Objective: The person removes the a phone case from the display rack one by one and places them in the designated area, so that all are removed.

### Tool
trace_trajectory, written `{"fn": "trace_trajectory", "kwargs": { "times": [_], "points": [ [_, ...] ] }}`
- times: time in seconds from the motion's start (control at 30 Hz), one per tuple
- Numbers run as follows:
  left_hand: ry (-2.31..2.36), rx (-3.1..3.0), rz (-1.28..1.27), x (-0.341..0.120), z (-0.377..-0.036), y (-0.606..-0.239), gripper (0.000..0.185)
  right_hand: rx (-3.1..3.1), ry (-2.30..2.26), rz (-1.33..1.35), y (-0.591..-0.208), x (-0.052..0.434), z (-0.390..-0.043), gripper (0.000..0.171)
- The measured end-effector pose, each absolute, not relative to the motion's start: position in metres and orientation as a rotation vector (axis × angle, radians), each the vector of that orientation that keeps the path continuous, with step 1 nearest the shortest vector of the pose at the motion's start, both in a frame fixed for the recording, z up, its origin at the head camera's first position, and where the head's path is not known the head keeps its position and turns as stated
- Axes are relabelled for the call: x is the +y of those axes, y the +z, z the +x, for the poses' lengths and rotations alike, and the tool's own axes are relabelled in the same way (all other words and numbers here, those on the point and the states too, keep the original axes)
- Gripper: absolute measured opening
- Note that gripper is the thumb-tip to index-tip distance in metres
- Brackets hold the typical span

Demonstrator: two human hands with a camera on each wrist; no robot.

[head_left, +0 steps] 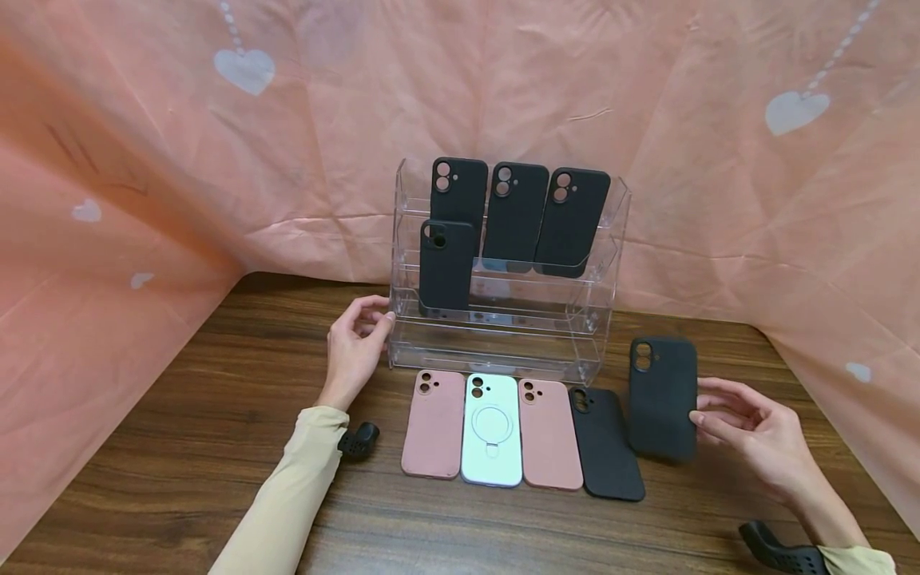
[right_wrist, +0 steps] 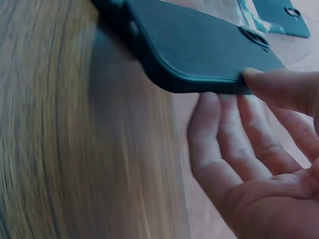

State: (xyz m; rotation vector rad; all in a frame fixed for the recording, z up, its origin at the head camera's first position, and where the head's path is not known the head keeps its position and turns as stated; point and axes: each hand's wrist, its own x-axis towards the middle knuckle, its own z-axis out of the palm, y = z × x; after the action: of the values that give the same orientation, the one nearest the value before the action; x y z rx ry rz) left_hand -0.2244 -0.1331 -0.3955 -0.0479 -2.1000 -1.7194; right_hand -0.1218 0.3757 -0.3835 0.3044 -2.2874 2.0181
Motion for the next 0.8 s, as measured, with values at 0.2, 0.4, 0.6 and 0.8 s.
{"fn": "trace_trajectory", "kwargs": {
  "times": [0.2,0.4,0.6,0.8],
  "points": [
    [-1.711,-2.098,-0.064,-0.133,-0.225,-0.395,0.02,-2.395,2.054,0.274,-0.387,0.393,-0.118,0.052],
    [-1.708,-2.099,-0.063,-0.133,-0.225,-0.396,0.02,-2.535,2.005,0.265,-0.392,0.403,-0.116,0.052],
    [-1.714,-2.104,-0.052,-0.134,-0.224,-0.396,0.02,-2.619,1.936,0.396,-0.397,0.406,-0.112,0.061],
    [-1.719,-2.103,-0.048,-0.134,-0.223,-0.395,0.021,-2.742,1.878,0.47,-0.397,0.407,-0.11,0.062]
  ]
}}
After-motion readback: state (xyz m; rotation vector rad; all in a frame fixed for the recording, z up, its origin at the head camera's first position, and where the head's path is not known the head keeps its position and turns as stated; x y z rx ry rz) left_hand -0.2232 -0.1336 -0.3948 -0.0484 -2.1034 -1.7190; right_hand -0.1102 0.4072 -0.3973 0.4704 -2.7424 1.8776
